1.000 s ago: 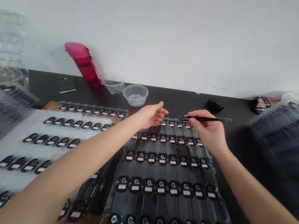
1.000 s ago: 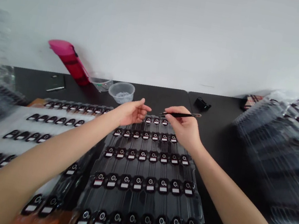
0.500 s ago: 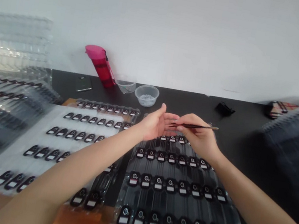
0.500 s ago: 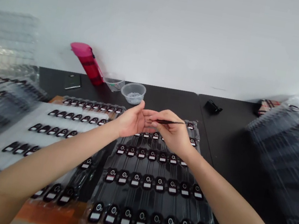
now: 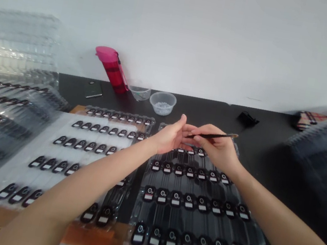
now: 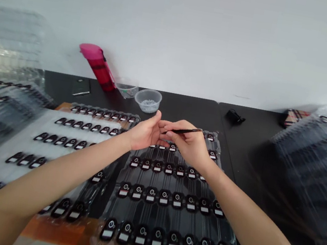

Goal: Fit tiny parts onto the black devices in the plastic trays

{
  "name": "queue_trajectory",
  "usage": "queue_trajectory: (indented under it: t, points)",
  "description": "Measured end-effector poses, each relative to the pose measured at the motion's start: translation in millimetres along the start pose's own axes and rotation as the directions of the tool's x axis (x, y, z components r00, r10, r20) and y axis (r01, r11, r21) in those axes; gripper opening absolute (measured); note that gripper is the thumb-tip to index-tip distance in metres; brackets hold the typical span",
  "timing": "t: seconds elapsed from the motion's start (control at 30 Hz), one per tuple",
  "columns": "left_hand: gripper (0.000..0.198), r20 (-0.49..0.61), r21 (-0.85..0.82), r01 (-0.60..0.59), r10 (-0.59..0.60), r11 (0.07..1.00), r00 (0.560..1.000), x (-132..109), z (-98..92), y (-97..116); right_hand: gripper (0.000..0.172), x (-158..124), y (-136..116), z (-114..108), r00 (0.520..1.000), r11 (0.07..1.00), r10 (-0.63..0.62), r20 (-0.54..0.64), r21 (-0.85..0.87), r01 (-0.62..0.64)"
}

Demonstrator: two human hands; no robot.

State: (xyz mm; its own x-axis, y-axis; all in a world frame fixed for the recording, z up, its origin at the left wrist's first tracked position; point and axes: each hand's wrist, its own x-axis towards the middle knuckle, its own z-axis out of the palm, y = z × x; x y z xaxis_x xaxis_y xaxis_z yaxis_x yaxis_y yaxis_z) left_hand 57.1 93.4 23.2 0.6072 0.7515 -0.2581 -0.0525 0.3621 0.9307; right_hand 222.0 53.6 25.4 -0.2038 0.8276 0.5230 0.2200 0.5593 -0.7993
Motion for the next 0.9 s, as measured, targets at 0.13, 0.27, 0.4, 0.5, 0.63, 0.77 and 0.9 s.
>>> queue_trajectory:
  t: [0.13, 0.27, 0.4, 0.5, 0.63, 0.77, 0.9]
  points:
    - [0.070, 0.048, -0.051, -0.031, 0.034, 0.998, 0.998, 0.0, -1.5, -2.5, 0.010, -0.4, -2.7, -1.1, 1.000, 1.000, -0.001, -0.001, -0.018, 0.001]
    - [0.066, -0.001, 0.041, -0.087, 0.087, 0.995, 0.996, 2.2, -6.6, -3.1, 0.010, -0.6, -0.5, -6.1, 0.999, 1.000, -0.001, -0.038, -0.026, 0.000]
    - [0.038, -0.216, 0.564, -0.155, 0.327, 0.811, 0.920, 12.5, -23.9, -2.8, 0.010, 3.6, 12.7, -6.8, 0.992, 0.996, 0.085, -0.093, -0.024, -0.087]
    - [0.024, -0.159, 0.905, -0.070, 0.486, 0.420, 0.860, 23.7, -38.7, -3.3, 0.011, 10.4, 32.0, -2.6, 0.988, 0.989, 0.119, -0.094, -0.071, -0.126]
    - [0.029, -0.141, 0.980, 0.063, 0.437, 0.190, 0.889, 38.7, -45.0, -3.8, 0.013, 19.9, 60.1, 3.6, 0.985, 0.975, 0.142, -0.098, -0.161, -0.156]
    - [0.034, -0.159, 0.987, 0.136, 0.363, 0.090, 0.918, 52.1, -40.0, -3.9, 0.013, 24.5, 75.9, 6.1, 0.988, 0.957, 0.125, -0.096, -0.250, -0.145]
    - [0.033, -0.210, 0.978, 0.198, 0.307, 0.070, 0.928, 60.6, -37.4, -6.3, 0.014, 25.1, 79.0, 7.2, 0.989, 0.952, 0.124, -0.079, -0.271, -0.141]
